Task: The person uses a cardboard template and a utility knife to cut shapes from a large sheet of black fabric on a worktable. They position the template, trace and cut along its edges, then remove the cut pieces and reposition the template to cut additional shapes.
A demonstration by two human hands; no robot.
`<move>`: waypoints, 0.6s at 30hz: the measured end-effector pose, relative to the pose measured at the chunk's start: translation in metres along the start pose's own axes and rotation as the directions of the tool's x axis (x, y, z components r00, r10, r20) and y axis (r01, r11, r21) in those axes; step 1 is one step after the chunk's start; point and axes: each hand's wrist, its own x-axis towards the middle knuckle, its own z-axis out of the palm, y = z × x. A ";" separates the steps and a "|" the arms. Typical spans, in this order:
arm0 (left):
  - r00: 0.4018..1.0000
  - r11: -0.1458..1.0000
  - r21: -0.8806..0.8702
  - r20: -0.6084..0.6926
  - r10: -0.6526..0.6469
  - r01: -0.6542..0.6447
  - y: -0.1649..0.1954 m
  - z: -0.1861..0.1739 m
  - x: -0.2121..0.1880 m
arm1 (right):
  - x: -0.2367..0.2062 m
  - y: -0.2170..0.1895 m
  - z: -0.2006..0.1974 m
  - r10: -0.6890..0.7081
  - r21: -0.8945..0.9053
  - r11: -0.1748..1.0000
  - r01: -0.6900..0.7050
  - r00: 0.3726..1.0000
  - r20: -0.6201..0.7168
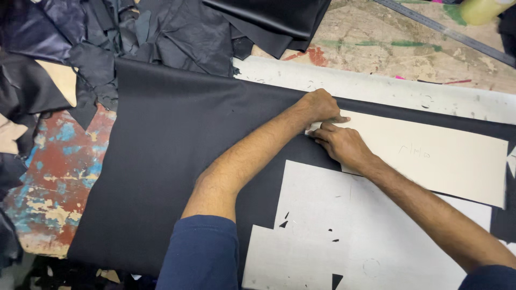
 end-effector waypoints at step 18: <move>0.997 0.997 0.072 0.071 -0.015 0.010 0.010 0.006 0.004 | -0.094 -0.002 0.013 0.338 0.082 0.939 -0.334 0.940 -0.045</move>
